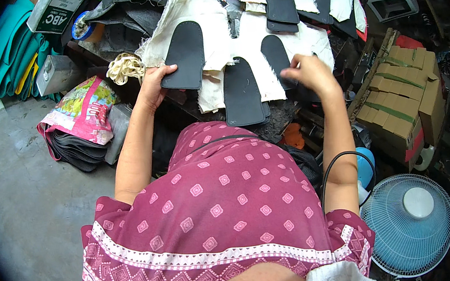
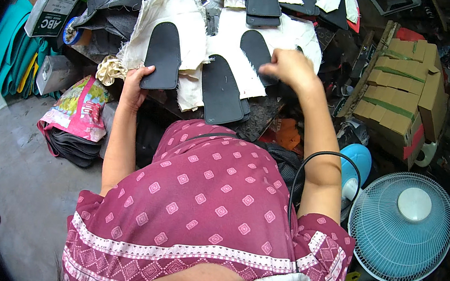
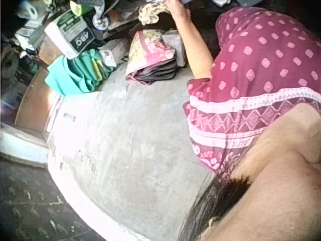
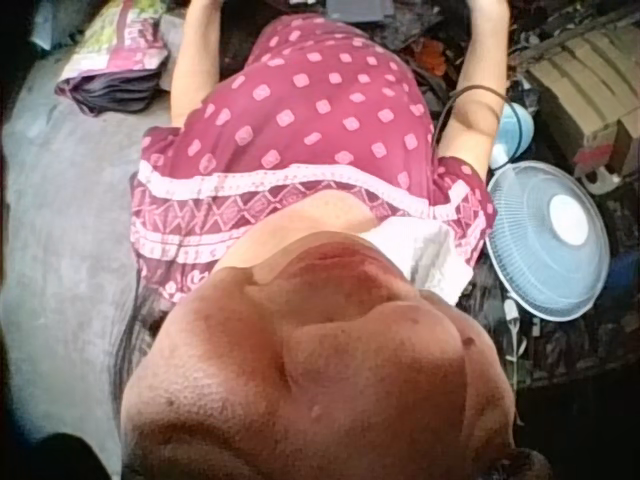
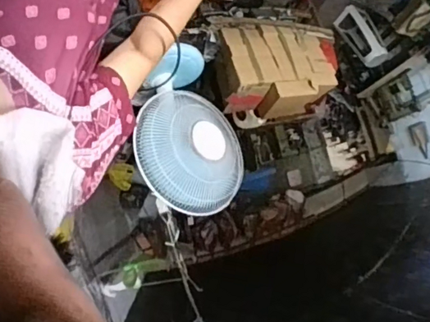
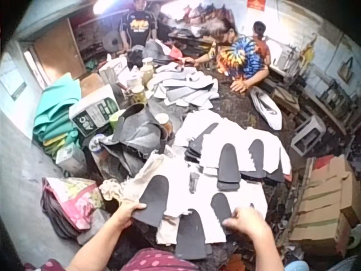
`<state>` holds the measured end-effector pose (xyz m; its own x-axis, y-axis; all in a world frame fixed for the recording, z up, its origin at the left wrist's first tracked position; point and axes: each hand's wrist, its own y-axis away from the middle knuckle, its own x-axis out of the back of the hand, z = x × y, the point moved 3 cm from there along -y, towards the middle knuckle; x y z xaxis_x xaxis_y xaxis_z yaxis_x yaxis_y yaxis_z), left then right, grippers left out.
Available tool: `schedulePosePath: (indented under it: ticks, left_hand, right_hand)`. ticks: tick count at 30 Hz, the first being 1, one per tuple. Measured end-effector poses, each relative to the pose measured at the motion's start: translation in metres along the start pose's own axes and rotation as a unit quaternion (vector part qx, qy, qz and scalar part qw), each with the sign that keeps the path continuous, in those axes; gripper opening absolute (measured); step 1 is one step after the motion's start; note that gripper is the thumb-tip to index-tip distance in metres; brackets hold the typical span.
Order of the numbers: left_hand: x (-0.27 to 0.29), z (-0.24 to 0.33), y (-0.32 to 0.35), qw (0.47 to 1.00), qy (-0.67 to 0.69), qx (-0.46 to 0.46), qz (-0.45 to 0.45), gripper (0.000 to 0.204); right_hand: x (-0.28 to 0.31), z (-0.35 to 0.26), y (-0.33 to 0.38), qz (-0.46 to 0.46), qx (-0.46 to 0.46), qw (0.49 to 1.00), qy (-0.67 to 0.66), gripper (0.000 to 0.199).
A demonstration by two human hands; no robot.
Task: The person repeatedly picks up black shoe insoles from a pile, separates them from white paper or fabric, and restacks them on the table. The hands handle the insoles one at a time, turning and aligning them while organizing the pile.
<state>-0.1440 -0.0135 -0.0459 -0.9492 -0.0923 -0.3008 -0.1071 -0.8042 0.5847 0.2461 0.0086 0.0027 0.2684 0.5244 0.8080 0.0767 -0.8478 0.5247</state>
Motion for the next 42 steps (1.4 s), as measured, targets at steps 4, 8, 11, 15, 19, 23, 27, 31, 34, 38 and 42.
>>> schedulePosePath:
  ticks: [4, 8, 11, 15, 19, 23, 27, 31, 34, 38, 42]
  left_hand:
    - [-0.001, 0.0, 0.0, 1.0, -0.008, -0.009, 0.0, 0.025]
    - [0.0, 0.0, 0.0, 1.0, -0.006, -0.01, -0.002, 0.026]
    - [-0.001, 0.001, 0.0, 1.0, -0.005, -0.005, -0.006, 0.026]
    - [0.0, 0.0, 0.0, 1.0, -0.005, -0.008, -0.002, 0.025]
    - [0.001, -0.001, -0.002, 1.0, -0.005, -0.008, -0.008, 0.025]
    - [0.001, -0.001, -0.002, 1.0, -0.01, -0.005, -0.006, 0.025]
    - [0.0, 0.0, -0.002, 1.0, -0.004, -0.006, -0.002, 0.025]
    - [0.0, 0.0, -0.002, 1.0, -0.009, -0.007, 0.002, 0.026]
    - [0.0, 0.0, -0.002, 1.0, -0.008, -0.009, 0.001, 0.026]
    - [-0.001, 0.001, -0.002, 1.0, -0.011, -0.008, -0.006, 0.026]
    - [-0.002, 0.001, -0.002, 1.0, -0.007, -0.009, -0.003, 0.026]
  right_hand:
    - [-0.031, -0.016, 0.015, 0.118, 0.015, 0.993, 0.001, 0.069]
    - [-0.032, -0.001, 0.014, 0.1, 0.002, 0.904, -0.416, 0.074]
    - [-0.023, 0.001, 0.025, 0.051, 0.01, 0.85, -0.524, 0.065]
    - [0.003, -0.009, 0.041, 0.116, 0.04, 0.935, -0.334, 0.058]
    - [0.038, -0.009, 0.058, 0.139, 0.018, 0.98, -0.14, 0.044]
    - [0.086, -0.003, 0.067, 0.243, 0.114, 0.89, -0.369, 0.029]
    - [0.121, -0.001, 0.061, 0.436, 0.239, 0.726, -0.475, 0.024]
    - [0.116, -0.001, 0.018, 0.439, 0.3, 0.631, -0.565, 0.026]
    - [0.086, 0.001, -0.036, 0.405, 0.228, 0.709, -0.53, 0.033]
    - [0.037, 0.003, -0.091, 0.251, 0.091, 0.946, -0.182, 0.04]
    - [0.03, 0.02, -0.073, 0.239, -0.02, 0.97, -0.042, 0.05]
